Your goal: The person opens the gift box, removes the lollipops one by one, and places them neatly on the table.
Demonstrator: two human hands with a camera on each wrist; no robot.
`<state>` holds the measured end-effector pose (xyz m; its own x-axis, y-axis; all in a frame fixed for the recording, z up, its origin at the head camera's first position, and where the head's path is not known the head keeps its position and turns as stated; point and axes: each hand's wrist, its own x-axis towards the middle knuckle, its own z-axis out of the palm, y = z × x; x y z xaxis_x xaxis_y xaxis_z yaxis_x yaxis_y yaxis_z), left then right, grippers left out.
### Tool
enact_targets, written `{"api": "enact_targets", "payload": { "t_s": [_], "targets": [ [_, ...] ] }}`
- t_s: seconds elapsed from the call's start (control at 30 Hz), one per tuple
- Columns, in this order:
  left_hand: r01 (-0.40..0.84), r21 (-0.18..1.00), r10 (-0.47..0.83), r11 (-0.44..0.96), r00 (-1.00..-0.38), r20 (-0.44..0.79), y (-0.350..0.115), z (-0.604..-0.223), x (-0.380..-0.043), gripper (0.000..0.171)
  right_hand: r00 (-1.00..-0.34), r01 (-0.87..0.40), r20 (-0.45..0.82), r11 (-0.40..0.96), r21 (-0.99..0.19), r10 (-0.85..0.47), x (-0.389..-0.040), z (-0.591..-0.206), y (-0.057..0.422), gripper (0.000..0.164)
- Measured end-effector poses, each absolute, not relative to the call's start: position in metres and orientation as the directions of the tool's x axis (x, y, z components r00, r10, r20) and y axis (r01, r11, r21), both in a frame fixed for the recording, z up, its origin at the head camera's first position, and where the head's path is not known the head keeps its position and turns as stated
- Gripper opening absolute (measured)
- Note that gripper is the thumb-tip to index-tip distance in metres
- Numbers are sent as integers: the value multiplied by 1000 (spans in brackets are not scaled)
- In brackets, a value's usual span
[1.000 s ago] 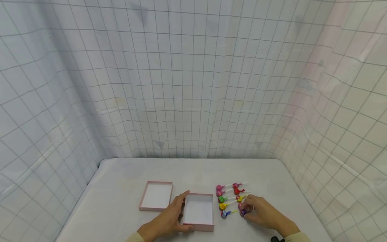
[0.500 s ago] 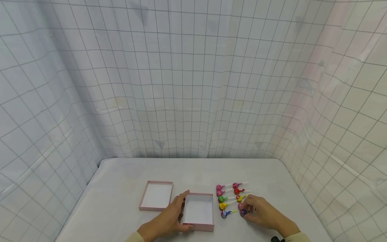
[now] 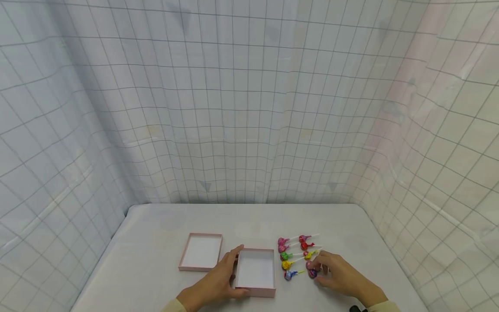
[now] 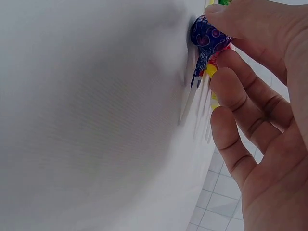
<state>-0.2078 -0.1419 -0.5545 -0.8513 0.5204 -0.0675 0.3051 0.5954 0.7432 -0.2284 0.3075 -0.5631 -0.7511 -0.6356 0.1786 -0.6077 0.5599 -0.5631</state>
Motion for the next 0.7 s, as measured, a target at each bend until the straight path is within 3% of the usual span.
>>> {"api": "enact_targets", "payload": {
  "t_s": [0.47, 0.7],
  "targets": [
    [274, 734, 481, 621, -873, -81, -140, -551, -205, 133, -798, -589, 247, 623, -515, -550, -217, -552, 296, 28],
    [315, 736, 502, 599, -864, -39, -145, -553, -204, 135, -824, -564, 276, 677, -473, -495, -211, -545, 282, 24]
  ]
}}
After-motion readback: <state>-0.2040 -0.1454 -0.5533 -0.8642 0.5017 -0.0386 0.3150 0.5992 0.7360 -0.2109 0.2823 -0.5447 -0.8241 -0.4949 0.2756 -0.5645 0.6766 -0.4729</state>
